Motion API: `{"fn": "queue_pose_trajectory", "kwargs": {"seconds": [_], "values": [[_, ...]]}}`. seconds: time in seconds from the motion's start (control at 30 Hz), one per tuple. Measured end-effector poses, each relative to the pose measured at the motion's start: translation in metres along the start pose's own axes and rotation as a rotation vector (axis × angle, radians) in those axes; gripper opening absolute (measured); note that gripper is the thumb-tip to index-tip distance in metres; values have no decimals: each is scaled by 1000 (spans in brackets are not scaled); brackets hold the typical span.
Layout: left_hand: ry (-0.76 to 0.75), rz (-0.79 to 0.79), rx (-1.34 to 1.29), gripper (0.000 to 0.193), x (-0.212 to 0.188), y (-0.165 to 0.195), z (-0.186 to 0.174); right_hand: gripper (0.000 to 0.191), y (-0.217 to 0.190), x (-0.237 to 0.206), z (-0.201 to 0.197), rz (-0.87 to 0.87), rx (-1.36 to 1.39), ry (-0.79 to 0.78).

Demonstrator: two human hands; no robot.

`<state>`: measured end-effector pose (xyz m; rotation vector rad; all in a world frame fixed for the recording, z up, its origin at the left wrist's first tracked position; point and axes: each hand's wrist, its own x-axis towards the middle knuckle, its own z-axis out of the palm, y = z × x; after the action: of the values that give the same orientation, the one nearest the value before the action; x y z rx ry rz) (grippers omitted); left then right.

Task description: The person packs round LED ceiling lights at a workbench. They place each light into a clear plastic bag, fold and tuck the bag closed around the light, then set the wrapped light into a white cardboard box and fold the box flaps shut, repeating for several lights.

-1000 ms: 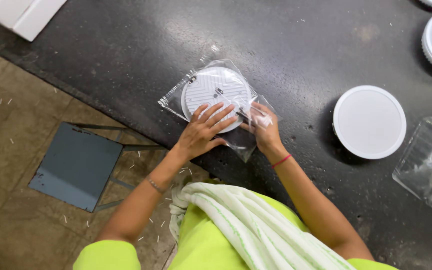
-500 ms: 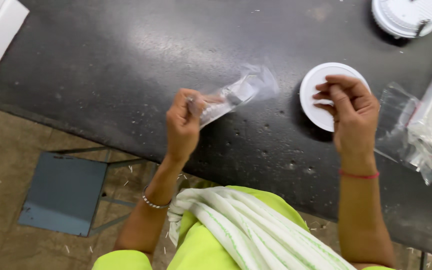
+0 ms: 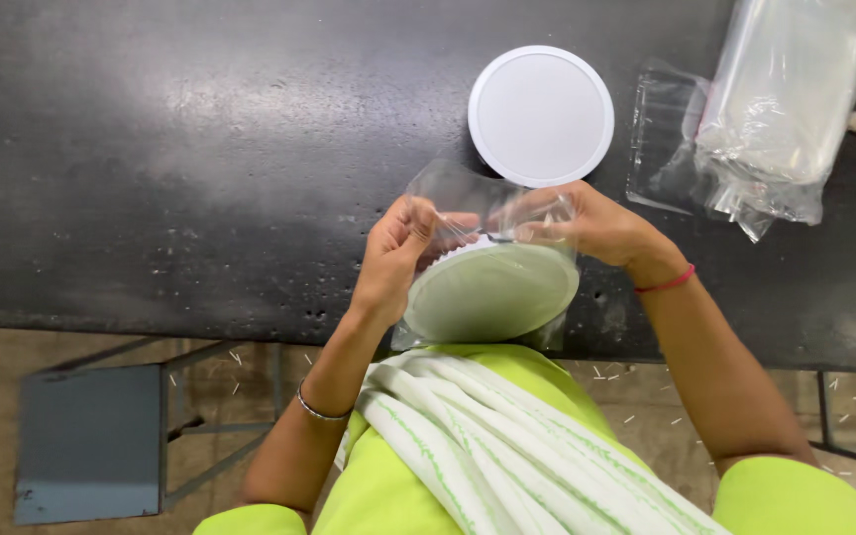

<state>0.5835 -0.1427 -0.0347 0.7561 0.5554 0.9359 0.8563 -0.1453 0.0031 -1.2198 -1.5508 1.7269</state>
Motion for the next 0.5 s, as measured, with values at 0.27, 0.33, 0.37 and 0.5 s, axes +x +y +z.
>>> {"fn": "queue_pose_trajectory", "kwargs": {"seconds": [0.27,0.33,0.37,0.5], "values": [[31,86,362,27,-3,11,41,35,-37,-28,2,-137,-345,-72],[57,127,475,28,-6,16,50,35,-40,-33,7,-166,-486,-27],[82,143,531,27,-7,19,54,34,-40,-35,10,-234,-547,-11],[186,851,1317,19,-12,32,71,37,-36,-33,15,-222,-574,24]]}}
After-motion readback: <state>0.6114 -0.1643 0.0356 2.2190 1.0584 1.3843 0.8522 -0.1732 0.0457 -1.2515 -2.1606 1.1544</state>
